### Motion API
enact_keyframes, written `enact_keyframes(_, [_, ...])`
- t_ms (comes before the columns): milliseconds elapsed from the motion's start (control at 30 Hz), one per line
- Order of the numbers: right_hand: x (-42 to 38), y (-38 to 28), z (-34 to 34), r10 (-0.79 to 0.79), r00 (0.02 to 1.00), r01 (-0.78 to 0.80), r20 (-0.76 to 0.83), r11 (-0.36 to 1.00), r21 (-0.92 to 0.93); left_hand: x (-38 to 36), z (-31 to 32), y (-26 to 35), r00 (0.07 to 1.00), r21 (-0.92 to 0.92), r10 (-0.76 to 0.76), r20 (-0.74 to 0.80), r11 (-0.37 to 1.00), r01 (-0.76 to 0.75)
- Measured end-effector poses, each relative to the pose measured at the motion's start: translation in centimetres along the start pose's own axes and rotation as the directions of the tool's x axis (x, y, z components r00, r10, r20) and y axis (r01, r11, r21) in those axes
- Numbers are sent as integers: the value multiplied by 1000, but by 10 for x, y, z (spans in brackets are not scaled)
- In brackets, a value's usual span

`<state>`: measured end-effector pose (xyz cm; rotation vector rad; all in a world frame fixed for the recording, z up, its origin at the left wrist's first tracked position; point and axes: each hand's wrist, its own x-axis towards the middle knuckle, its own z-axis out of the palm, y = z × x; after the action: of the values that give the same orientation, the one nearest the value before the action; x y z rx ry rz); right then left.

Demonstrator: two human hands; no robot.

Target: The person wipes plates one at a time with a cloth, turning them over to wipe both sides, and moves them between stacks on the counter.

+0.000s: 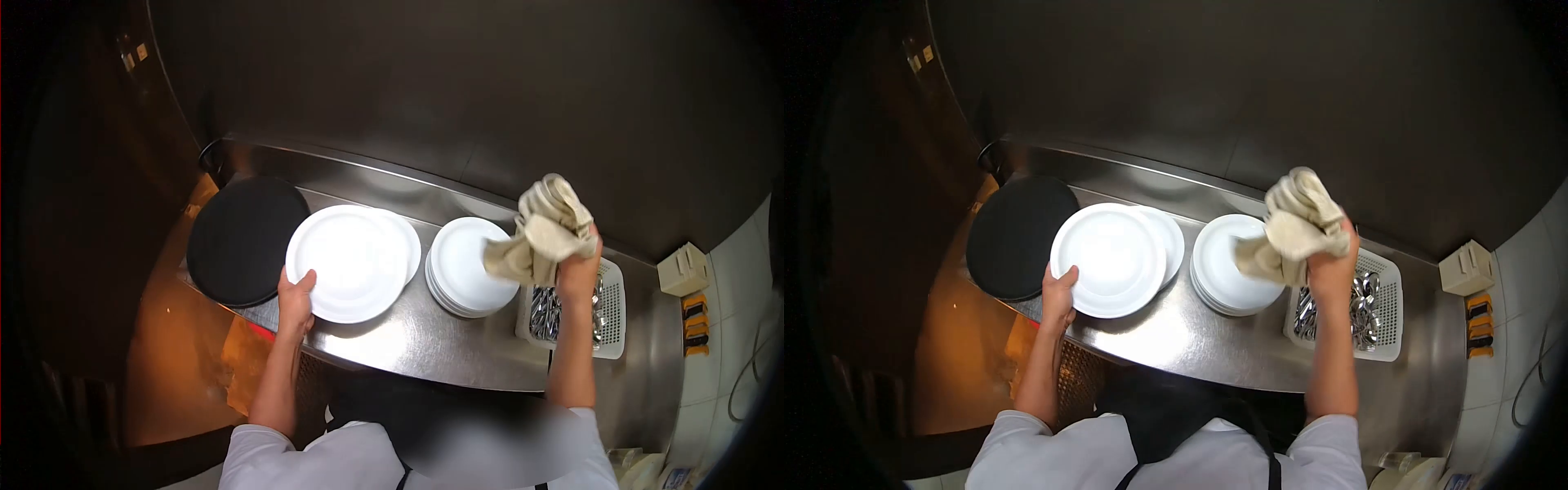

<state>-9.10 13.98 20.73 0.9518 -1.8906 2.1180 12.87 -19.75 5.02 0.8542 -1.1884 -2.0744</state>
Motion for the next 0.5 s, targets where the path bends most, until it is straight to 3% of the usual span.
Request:
enact_keyframes(67, [-24, 32, -6, 184, 971, -173, -151, 981, 84, 16, -23, -23, 994, 23, 41, -98, 999, -39])
enact_keyframes(167, [-56, 59, -3, 277, 926, -284, -255, 959, 10, 27, -28, -46, 982, 66, 81, -172, 995, -70])
enact_keyframes(300, [-65, 87, -14, 206, 962, -243, -177, 944, -223, 36, -25, -59, 968, 91, 95, -232, 993, -75])
enact_keyframes(333, [-62, 93, -15, 165, 970, -229, -181, 872, -433, 37, -25, -61, 965, 138, 104, -242, 988, -72])
enact_keyframes(400, [-51, 106, -19, 93, 981, -190, -168, 596, -780, 41, -23, -65, 960, 234, 120, -254, 971, -60])
enact_keyframes(467, [-43, 165, -14, 40, 987, -157, -156, 452, -878, 43, -16, -75, 957, 238, 164, -241, 965, -106])
enact_keyframes(500, [-45, 187, -1, 144, 987, -109, -65, 326, -939, 44, -14, -81, 953, 239, 187, -237, 962, -129])
